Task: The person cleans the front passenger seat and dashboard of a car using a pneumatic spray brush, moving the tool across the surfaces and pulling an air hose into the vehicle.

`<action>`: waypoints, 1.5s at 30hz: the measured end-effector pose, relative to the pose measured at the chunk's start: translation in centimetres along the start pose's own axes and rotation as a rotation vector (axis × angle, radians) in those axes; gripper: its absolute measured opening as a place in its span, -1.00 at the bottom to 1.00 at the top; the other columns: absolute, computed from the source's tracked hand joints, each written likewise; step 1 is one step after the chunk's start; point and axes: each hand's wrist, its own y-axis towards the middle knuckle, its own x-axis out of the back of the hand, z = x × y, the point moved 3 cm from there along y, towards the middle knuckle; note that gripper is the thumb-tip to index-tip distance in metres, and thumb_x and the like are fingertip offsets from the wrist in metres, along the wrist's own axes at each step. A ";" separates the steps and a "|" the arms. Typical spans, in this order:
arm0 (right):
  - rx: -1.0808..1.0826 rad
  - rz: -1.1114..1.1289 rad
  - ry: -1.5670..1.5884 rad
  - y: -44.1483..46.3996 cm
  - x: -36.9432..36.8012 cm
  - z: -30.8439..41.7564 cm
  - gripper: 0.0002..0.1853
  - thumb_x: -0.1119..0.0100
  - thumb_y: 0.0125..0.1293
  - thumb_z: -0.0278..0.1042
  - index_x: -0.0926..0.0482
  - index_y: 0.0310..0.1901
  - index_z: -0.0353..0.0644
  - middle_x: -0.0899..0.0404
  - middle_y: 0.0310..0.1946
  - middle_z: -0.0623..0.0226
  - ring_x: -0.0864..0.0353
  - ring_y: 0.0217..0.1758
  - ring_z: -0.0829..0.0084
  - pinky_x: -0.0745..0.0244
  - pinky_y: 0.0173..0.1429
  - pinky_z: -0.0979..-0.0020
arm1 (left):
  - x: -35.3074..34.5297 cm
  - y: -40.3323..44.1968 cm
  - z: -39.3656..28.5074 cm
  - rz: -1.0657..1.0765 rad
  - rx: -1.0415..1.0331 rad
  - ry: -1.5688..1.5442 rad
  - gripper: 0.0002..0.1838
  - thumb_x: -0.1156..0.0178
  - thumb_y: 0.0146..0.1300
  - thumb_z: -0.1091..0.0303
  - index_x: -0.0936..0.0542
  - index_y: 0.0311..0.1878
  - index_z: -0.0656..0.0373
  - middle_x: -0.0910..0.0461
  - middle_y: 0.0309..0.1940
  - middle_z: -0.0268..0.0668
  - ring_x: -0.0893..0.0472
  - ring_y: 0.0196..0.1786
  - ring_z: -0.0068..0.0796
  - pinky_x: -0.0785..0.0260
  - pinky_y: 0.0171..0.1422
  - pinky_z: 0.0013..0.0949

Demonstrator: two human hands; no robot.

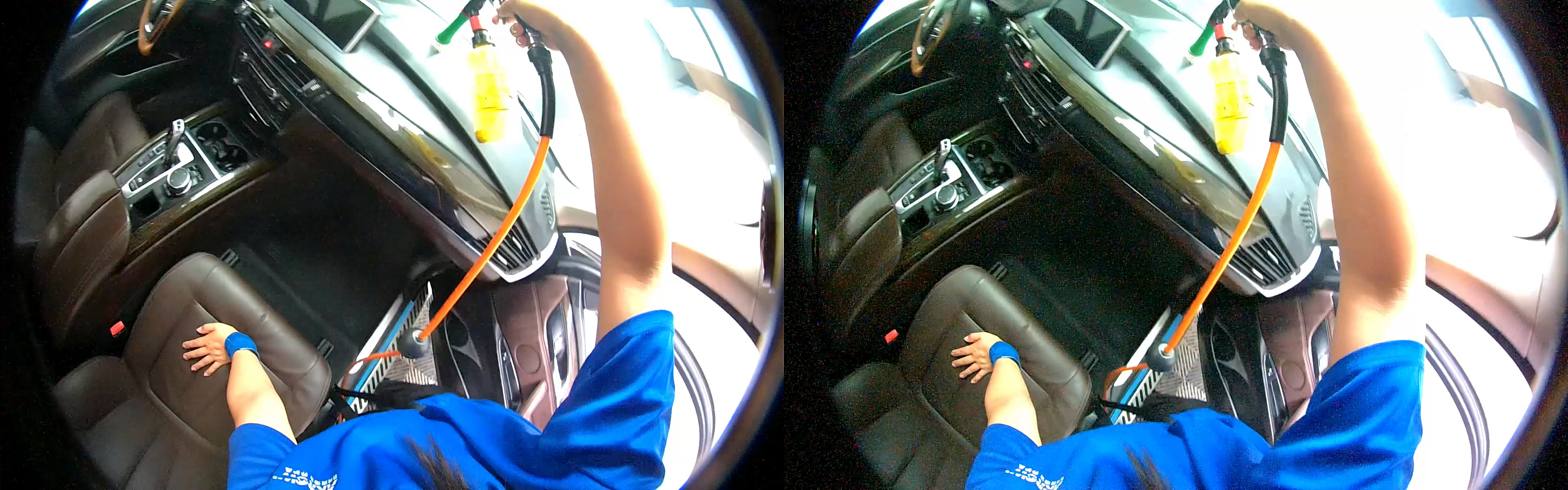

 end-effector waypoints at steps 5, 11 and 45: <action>0.033 -0.076 -0.083 -10.9 -1.6 -3.6 -0.56 -0.03 0.26 -0.16 -0.39 0.03 -0.36 -0.41 -0.63 0.36 -0.35 -0.75 0.62 -0.33 -0.67 0.52 | 0.3 0.1 0.0 0.006 0.043 -0.118 -0.37 0.23 0.34 -0.02 -0.24 0.40 0.08 -0.13 0.44 -0.09 -0.09 0.44 0.22 0.23 0.43 0.32; -0.367 -0.156 -0.150 -22.9 -3.1 -8.3 -0.49 0.14 0.33 -0.09 -0.24 0.19 -0.26 -0.46 -0.72 0.29 -0.48 -0.73 0.47 -0.41 -0.63 0.40 | -0.4 0.1 0.0 -0.011 0.053 -0.124 -0.37 0.22 0.33 -0.01 -0.24 0.40 0.09 -0.15 0.43 -0.08 -0.10 0.44 0.22 0.24 0.43 0.32; -0.278 -0.464 0.154 -35.1 -5.0 -8.9 -0.45 -0.05 0.31 -0.49 -0.21 0.33 -0.22 -0.51 -0.34 0.27 -0.30 -0.78 0.70 -0.18 -0.76 0.60 | -0.5 0.0 0.1 0.030 0.020 -0.097 -0.37 0.28 0.35 -0.01 -0.19 0.42 0.08 -0.10 0.45 -0.06 -0.05 0.45 0.26 0.24 0.44 0.32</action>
